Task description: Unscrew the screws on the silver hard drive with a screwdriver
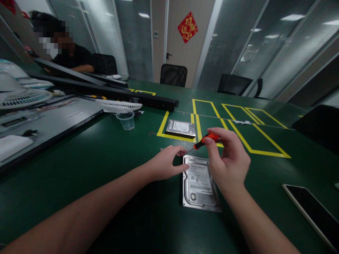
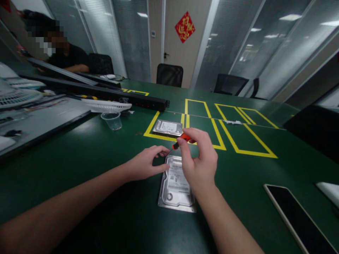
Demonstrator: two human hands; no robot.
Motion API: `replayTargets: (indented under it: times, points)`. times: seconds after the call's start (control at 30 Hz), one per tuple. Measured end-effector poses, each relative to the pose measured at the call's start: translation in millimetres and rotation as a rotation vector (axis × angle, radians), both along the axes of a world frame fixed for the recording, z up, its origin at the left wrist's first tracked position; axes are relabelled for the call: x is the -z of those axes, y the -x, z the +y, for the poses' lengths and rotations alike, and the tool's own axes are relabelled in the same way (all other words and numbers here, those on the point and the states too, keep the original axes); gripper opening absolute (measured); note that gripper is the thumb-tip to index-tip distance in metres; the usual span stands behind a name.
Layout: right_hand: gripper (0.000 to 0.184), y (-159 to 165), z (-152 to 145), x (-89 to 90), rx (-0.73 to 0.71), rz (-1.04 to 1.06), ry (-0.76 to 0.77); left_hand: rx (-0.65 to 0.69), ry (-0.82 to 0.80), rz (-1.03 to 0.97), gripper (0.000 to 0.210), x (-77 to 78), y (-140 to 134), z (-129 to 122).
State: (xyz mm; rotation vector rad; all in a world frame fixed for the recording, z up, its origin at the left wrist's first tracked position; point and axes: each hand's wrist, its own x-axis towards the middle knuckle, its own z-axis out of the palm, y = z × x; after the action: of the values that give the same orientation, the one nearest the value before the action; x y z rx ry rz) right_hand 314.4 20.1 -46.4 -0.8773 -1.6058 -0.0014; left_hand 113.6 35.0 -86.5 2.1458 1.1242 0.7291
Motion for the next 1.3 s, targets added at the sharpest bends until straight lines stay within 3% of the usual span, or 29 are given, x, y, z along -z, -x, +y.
replayTargets:
  times: [0.27, 0.5, 0.97, 1.3]
  points:
    - [0.032, -1.2, -1.3, 0.4, -0.111, 0.036, 0.053, 0.008, -0.030, 0.015, 0.043, 2.3, 0.3, 0.5]
    - [0.031, 1.4, -1.0, -1.1, -0.039, 0.012, 0.005, 0.010, -0.008, 0.009, 0.044, 1.3, 0.5, 0.7]
    - [0.030, -1.1, -0.8, -0.1, -0.111, 0.031, 0.056, 0.002, -0.017, 0.002, 0.043, 2.0, 0.2, 0.2]
    - [0.029, -0.1, 1.9, 2.5, -0.065, 0.021, 0.015, 0.002, 0.001, 0.009, 0.043, -0.7, 0.0, -0.3]
